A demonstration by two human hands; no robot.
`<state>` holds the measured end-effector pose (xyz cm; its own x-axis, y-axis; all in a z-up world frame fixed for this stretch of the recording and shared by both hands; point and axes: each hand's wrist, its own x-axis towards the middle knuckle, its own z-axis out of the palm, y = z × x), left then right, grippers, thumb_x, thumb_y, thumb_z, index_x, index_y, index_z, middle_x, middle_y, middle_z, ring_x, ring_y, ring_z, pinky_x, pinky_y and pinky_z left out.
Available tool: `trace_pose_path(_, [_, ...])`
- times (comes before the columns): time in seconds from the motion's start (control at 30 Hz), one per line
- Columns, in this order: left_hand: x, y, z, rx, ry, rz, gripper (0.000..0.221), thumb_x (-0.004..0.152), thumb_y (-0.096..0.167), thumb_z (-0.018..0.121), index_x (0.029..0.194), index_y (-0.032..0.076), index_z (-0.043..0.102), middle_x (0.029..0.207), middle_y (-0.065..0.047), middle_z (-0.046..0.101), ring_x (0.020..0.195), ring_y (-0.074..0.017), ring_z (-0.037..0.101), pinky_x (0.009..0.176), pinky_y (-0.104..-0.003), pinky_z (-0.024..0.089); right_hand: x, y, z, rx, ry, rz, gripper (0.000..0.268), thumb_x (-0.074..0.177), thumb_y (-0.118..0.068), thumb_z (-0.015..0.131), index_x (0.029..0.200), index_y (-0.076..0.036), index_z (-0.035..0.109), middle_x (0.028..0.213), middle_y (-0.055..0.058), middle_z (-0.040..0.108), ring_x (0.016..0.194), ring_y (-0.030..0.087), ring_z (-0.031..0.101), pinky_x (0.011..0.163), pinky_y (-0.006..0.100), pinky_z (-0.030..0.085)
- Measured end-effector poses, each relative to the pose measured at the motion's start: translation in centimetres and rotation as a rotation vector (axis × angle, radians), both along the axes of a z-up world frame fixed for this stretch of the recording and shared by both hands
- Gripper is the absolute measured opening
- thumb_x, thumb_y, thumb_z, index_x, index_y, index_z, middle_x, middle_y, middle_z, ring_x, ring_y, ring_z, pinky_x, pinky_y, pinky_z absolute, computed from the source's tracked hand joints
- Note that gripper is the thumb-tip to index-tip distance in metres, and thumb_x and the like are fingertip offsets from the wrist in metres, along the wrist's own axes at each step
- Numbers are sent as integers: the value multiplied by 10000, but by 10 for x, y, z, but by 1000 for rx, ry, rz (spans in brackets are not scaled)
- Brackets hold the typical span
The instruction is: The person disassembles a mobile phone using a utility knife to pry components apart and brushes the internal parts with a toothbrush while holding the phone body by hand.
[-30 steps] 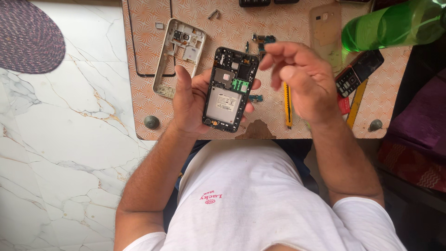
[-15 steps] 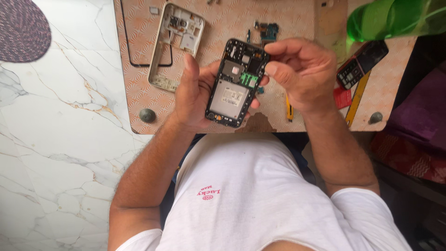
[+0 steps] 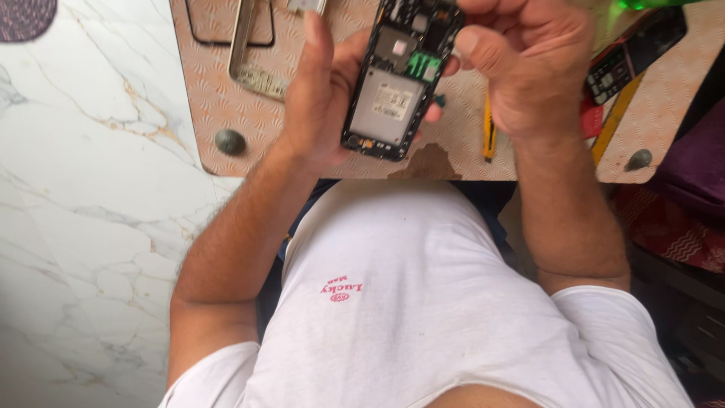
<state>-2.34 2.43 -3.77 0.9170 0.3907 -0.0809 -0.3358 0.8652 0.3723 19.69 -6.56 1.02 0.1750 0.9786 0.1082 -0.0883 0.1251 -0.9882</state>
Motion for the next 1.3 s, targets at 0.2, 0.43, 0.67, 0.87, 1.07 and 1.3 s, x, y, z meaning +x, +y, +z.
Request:
trace_pose_path(0.2, [1,-1,0,87,3,29,1000,970,779,225,1474,-44,485,1305,-289,651,964,-316,750,757,-429,675,-2,3,7,-48,-14,-10,120,1083,-46,754,1159,22,691,1037,135,753,799,164,744,710,277,647])
trace_pose_path(0.43, [0,-1,3,121,44,27,1017,960,785,249,1512,-36,485,1283,-295,657,954,-320,748,750,-427,679,-5,0,8,15,-36,9,137,1135,-57,747,1223,22,680,1099,141,749,879,174,756,760,296,669])
trace_pose_path(0.67, [-1,0,0,83,-13,1,1017,983,785,245,1491,-62,486,1317,-292,656,996,-327,740,818,-404,644,-5,-5,1,-1,20,-31,146,1092,3,739,1222,30,678,1088,156,751,858,166,756,745,288,660])
trace_pose_path(0.87, [-2,-1,2,9,-77,-24,967,986,789,272,1486,-10,490,1339,-303,637,1022,-345,732,778,-447,653,-5,-10,3,-8,42,-60,226,1072,76,728,1290,56,673,1050,190,749,836,172,748,744,284,649])
trace_pose_path(1.07, [0,-3,0,-17,-101,-34,938,985,780,272,1480,15,497,1342,-309,631,1033,-352,733,764,-457,654,-6,-11,9,-19,43,-61,225,1058,75,714,1277,63,662,1058,198,749,846,188,757,752,275,650])
trace_pose_path(1.3, [0,0,9,88,-64,-60,941,1007,773,309,1496,-14,479,1314,-297,635,1019,-328,732,763,-429,657,-13,-17,23,-43,-6,-89,226,1067,89,693,1288,70,654,1045,197,741,863,185,748,777,279,645])
